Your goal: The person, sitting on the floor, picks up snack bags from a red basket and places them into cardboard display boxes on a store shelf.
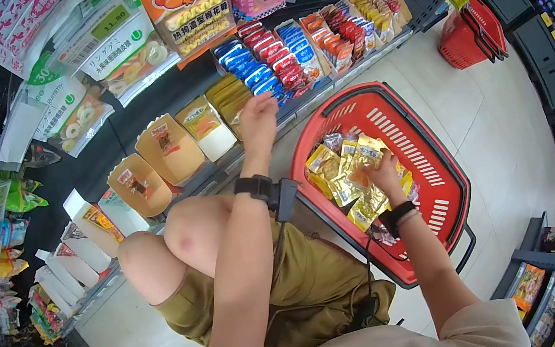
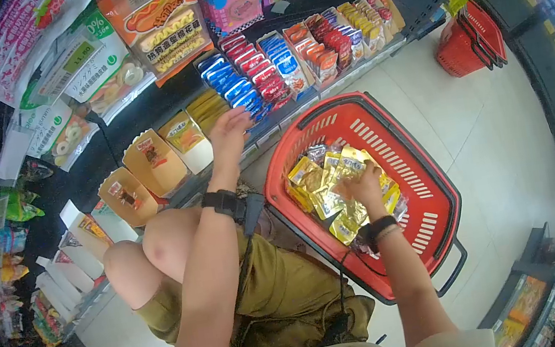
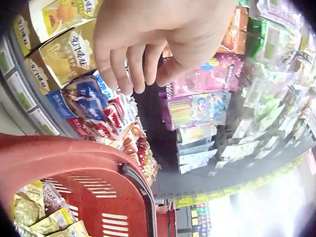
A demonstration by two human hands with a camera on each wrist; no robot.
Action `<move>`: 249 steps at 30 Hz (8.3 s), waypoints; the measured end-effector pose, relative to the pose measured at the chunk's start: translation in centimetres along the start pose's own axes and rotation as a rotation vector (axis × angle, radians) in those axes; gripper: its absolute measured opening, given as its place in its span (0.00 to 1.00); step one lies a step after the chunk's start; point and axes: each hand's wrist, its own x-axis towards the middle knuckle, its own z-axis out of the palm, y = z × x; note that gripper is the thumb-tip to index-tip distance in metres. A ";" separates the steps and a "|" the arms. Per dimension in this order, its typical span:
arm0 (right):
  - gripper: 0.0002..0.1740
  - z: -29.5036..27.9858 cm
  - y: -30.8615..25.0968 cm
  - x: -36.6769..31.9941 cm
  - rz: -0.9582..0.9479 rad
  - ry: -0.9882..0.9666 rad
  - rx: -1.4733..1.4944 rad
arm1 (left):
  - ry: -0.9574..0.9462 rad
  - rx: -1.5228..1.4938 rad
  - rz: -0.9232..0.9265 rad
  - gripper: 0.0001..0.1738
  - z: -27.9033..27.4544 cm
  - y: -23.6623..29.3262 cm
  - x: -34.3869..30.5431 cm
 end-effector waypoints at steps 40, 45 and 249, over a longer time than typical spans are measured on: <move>0.07 -0.4 -25.9 4.6 -0.850 -0.360 0.649 | 0.207 0.685 0.435 0.10 -7.1 1.4 -0.8; 0.09 2.7 -25.1 6.2 -0.841 -0.407 0.499 | 0.233 0.833 0.253 0.09 -7.2 -1.1 0.5; 0.24 6.1 -33.3 1.6 -0.843 -0.424 0.539 | 0.379 0.482 0.426 0.24 -14.6 -2.0 2.1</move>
